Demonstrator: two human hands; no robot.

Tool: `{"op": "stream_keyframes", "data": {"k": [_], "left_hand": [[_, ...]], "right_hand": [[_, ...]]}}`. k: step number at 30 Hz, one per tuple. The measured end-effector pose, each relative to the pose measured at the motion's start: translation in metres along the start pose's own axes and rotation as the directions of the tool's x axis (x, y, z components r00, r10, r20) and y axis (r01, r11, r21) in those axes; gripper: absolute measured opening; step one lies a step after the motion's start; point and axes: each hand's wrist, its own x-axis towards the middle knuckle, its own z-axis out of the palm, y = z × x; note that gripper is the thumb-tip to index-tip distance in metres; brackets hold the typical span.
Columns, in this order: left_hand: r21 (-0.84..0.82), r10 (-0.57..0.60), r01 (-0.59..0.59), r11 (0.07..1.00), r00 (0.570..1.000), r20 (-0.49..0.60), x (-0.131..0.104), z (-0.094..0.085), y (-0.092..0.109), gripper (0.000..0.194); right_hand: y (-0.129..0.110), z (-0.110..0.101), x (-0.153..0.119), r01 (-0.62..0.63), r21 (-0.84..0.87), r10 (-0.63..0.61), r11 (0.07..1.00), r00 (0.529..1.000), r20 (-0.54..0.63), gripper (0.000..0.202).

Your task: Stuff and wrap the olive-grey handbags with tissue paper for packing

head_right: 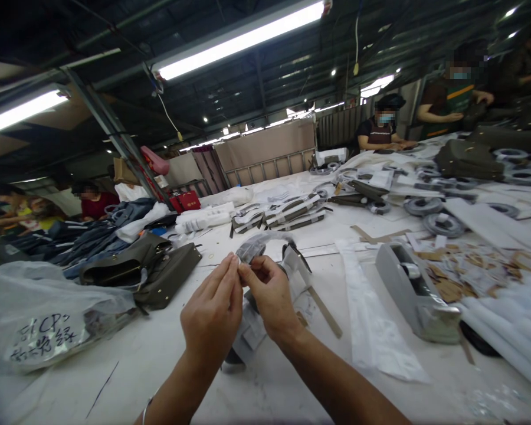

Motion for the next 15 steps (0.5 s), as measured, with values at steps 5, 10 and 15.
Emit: {"op": "stream_keyframes", "data": {"k": [5, 10, 15], "left_hand": [[-0.085, -0.049, 0.053, 0.995, 0.998, 0.045, -0.006, 0.0, -0.002, 0.049], [-0.368, -0.305, 0.378, 0.85, 0.921, 0.242, 0.004, -0.011, -0.014, 0.034], [-0.469, -0.46, 0.639, 0.609, 0.767, 0.447, 0.015, -0.011, -0.022, 0.043]], "right_hand": [[-0.003, -0.003, -0.002, -0.015, 0.008, 0.015, 1.0, 1.0, 0.025, 0.028], [-0.011, -0.01, -0.003, -0.1, 0.008, 0.098, 0.995, 0.988, 0.12, 0.03], [-0.02, -0.013, -0.006, -0.038, -0.084, 0.051, 0.996, 0.986, 0.156, 0.033]]}}
